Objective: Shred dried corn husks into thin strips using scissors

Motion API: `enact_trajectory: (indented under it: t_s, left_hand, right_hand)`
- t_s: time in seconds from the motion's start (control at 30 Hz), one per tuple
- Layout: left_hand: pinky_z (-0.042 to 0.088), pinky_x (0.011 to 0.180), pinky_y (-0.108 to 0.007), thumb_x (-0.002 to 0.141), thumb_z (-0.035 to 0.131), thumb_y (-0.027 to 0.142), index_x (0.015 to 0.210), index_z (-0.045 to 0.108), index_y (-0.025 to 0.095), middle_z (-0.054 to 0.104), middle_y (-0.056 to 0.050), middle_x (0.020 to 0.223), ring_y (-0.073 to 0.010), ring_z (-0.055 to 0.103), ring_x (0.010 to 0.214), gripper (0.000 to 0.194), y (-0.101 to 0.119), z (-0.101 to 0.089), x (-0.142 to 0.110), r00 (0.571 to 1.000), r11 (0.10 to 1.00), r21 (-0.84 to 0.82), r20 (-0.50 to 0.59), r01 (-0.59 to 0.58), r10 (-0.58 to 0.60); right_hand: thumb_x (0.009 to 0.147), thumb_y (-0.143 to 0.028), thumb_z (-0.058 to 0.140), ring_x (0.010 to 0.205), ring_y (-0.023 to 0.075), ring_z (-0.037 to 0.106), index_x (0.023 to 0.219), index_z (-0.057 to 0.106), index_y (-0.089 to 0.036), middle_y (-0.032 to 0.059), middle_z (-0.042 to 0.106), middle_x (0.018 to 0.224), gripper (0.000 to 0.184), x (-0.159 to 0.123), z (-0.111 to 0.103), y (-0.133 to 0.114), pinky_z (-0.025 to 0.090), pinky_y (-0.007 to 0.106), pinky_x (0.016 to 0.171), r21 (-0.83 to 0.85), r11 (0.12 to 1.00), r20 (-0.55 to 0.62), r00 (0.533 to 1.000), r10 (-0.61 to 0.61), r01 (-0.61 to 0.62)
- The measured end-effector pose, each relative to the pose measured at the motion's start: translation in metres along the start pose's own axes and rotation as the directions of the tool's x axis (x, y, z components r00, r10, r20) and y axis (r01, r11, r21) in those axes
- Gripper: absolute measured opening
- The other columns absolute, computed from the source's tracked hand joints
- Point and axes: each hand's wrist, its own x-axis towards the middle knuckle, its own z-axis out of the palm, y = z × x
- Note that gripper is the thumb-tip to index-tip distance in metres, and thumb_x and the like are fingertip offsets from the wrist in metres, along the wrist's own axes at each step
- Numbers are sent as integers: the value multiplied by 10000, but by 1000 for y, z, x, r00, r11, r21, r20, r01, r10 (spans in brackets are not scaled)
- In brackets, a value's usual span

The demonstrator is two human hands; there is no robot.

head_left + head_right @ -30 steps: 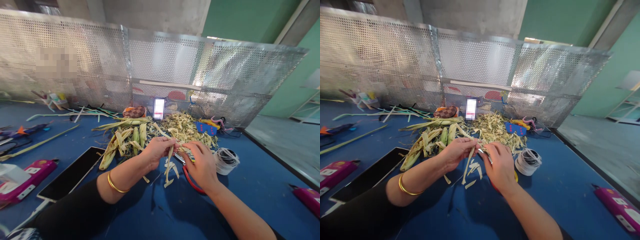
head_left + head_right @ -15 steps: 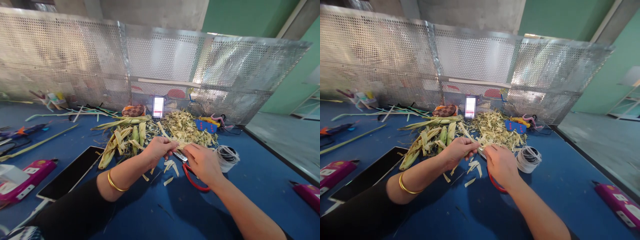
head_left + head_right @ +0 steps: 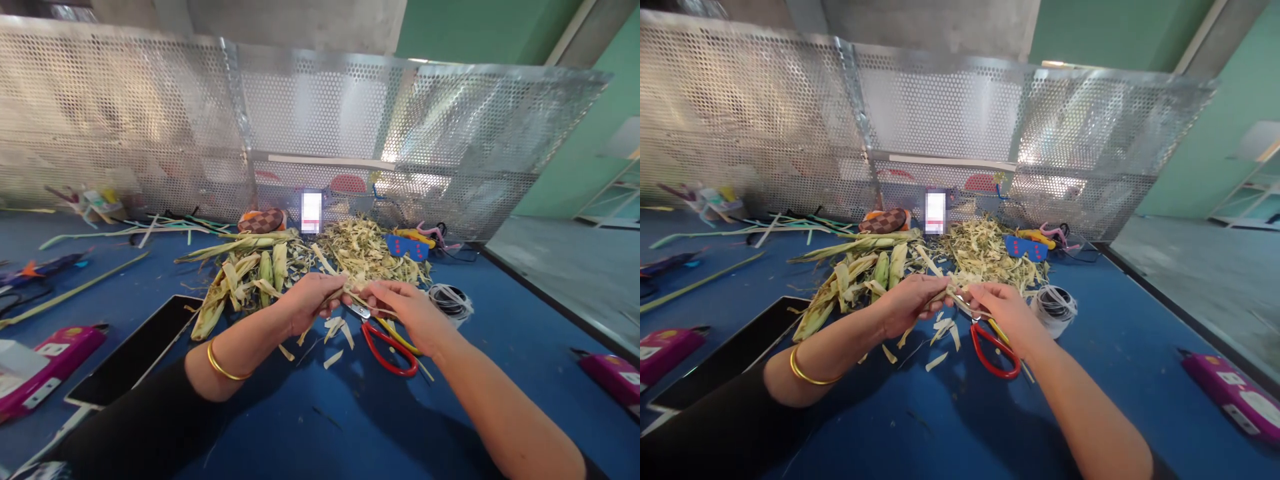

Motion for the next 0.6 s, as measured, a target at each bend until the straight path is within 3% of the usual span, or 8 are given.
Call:
enact_trajectory:
  t_s: [0.07, 0.23, 0.4, 0.47, 0.53, 0.6]
  left_hand:
    - [134, 406, -207, 766, 600, 397, 666, 607, 116, 550, -5, 593, -37, 304, 435, 298, -1, 1, 0, 1000, 999, 41, 6, -2, 2]
    - [127, 426, -232, 702, 646, 432, 690, 663, 131, 513, 27, 535, -39, 241, 416, 301, -8, 7, -1, 1000, 970, 241, 1, -29, 30]
    - [159, 447, -238, 676, 659, 376, 628, 669, 143, 381, 62, 453, -57, 262, 440, 238, -11, 12, -5, 998, 932, 359, 46, -52, 38]
    - [150, 450, -240, 660, 668, 391, 626, 675, 143, 332, 71, 438, -60, 236, 439, 251, -11, 12, -6, 996, 932, 357, 79, -57, 30]
    - [151, 451, -241, 666, 658, 413, 626, 682, 141, 326, 70, 431, -62, 221, 437, 276, -10, 11, -7, 995, 942, 333, 96, -48, 17]
    - [167, 455, -240, 676, 647, 426, 625, 689, 138, 336, 64, 430, -65, 228, 440, 295, -10, 10, -8, 995, 946, 322, 99, -44, 12]
  right_hand:
    - [672, -494, 684, 585, 110, 507, 667, 655, -158, -15, 561, 589, 338, 2, 2, 4, 424, 258, 610, 22, 1000, -27, 1000, 1, -1]
    - [642, -433, 733, 525, 80, 461, 611, 600, -156, -31, 545, 564, 308, 3, 9, 11, 355, 219, 513, 197, 980, 53, 999, 9, -19]
    - [581, -404, 760, 495, 116, 498, 661, 619, -165, -18, 563, 555, 288, 3, 19, 17, 393, 261, 503, 277, 961, -52, 999, 15, 0]
    - [627, -442, 707, 480, 129, 490, 646, 608, -172, -15, 552, 537, 288, 2, 18, 18, 389, 277, 492, 147, 988, -109, 994, -25, 41]
    - [703, -470, 629, 478, 133, 466, 568, 567, -182, -14, 519, 497, 324, 2, 14, 15, 363, 279, 495, -183, 976, -188, 971, -148, 114]
    - [760, -477, 577, 502, 141, 455, 515, 528, -189, -8, 496, 483, 381, 0, 7, 10, 350, 291, 532, -573, 801, -272, 882, -384, 172]
